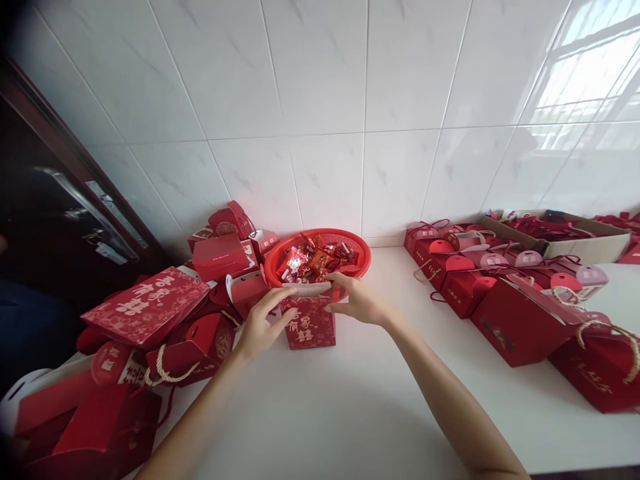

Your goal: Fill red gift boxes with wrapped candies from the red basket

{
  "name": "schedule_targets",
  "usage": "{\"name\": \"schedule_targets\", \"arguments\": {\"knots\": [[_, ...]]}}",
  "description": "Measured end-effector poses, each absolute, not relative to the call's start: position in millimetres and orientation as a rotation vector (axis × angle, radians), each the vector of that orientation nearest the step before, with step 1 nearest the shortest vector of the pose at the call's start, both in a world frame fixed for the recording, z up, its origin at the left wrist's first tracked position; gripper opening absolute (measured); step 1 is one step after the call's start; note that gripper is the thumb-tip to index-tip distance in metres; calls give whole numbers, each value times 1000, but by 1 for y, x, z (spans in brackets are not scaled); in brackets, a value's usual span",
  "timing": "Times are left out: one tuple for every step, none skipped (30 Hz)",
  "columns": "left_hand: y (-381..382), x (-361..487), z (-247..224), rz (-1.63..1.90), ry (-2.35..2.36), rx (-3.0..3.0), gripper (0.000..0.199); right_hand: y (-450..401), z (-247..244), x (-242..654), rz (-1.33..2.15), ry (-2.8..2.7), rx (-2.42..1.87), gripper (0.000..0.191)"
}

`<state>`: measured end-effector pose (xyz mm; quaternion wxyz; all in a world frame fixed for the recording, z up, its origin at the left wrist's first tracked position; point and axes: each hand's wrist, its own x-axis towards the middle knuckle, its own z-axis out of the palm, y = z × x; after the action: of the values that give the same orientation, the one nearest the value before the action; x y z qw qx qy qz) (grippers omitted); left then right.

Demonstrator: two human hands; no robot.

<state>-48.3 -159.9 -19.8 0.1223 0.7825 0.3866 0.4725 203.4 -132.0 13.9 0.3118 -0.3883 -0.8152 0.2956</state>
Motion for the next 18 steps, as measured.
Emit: {"name": "schedule_targets", "arguments": {"knots": [[-159, -48, -23, 1431, 1113, 2294, 27, -131, 8, 203, 818, -2114, -1003, 43], [-158, -46, -25, 1478, 1093, 2305, 25, -130, 4, 203, 863, -2071, -972, 35], [-158, -45, -26, 1525, 1072, 2311, 23, -129, 0, 202, 913, -2019, -937, 28], [-158, -43, -26, 1565, 1056, 2309, 21, -129, -4, 202, 966, -1961, -901, 26], [-159, -41, -25, 1598, 1050, 2295, 20, -130, -6, 201, 1017, -1904, -870, 29], [-159, -38, -23, 1622, 1055, 2263, 20, -131, -7, 201, 1060, -1846, -847, 34], [-160, -36, -21, 1633, 1069, 2208, 24, -132, -8, 200, 1095, -1793, -832, 38], [-159, -35, -19, 1627, 1081, 2130, 31, -134, -8, 200, 1117, -1744, -824, 41], [-158, -33, -17, 1599, 1083, 2038, 42, -135, -8, 199, 1127, -1702, -820, 42], [-156, -32, -15, 1556, 1073, 1946, 51, -137, -8, 198, 1125, -1665, -819, 43], [-154, -30, -15, 1504, 1057, 1864, 57, -138, -9, 197, 1117, -1633, -819, 42], [-151, -30, -14, 1453, 1040, 1805, 57, -139, -9, 196, 1108, -1606, -822, 41], [-148, -29, -15, 1412, 1025, 1773, 50, -140, -10, 195, 1100, -1584, -826, 39], [-144, -28, -16, 1388, 1015, 1766, 41, -141, -11, 194, 1094, -1564, -833, 37], [-141, -27, -17, 1383, 1011, 1774, 32, -142, -11, 194, 1090, -1549, -840, 37], [-139, -26, -19, 1392, 1007, 1788, 25, -143, -11, 193, 1087, -1536, -846, 38], [-137, -25, -22, 1408, 1001, 1805, 20, -144, -12, 192, 1088, -1528, -852, 39], [-135, -25, -24, 1427, 994, 1820, 17, -145, -12, 192, 1091, -1525, -857, 40]]}}
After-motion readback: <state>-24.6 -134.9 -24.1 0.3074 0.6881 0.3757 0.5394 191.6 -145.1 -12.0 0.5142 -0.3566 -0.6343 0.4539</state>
